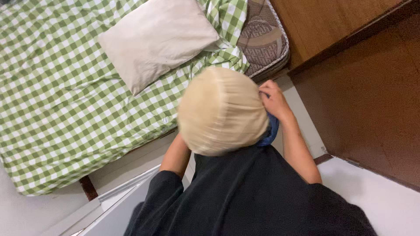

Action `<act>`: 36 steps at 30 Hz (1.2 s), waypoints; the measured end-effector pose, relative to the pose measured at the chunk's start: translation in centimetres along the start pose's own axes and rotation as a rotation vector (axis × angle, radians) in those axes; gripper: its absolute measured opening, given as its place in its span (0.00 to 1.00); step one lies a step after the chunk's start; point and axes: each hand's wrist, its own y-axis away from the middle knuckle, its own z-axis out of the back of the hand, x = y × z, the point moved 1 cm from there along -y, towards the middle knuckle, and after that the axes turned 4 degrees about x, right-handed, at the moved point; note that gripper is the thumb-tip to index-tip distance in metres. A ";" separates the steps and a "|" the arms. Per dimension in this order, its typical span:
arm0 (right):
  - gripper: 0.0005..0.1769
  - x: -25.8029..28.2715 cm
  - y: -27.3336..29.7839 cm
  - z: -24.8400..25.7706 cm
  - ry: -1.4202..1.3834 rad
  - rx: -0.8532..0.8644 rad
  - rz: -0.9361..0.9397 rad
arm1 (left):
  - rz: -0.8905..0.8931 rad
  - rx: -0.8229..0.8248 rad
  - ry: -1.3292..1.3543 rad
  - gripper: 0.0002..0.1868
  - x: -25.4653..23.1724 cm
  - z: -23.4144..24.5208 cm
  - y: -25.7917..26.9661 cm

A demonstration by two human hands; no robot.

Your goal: The person puts a pillow into a pillowcase, places it on the bed, and pulls the sheets straight to smooth them out.

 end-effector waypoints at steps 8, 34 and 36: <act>0.20 0.7 0.6 4.2 -0.784 -0.124 -0.559 | -0.039 0.053 -0.014 0.12 -2.9 -4.5 -6.5; 0.42 -9.2 15.6 -7.9 -0.809 0.174 -0.874 | -0.201 -0.824 -0.239 0.13 -4.3 -8.6 -3.3; 0.38 -8.5 13.2 -9.5 -0.967 0.077 -0.809 | -0.209 -0.882 -0.294 0.15 -3.3 -8.2 -4.4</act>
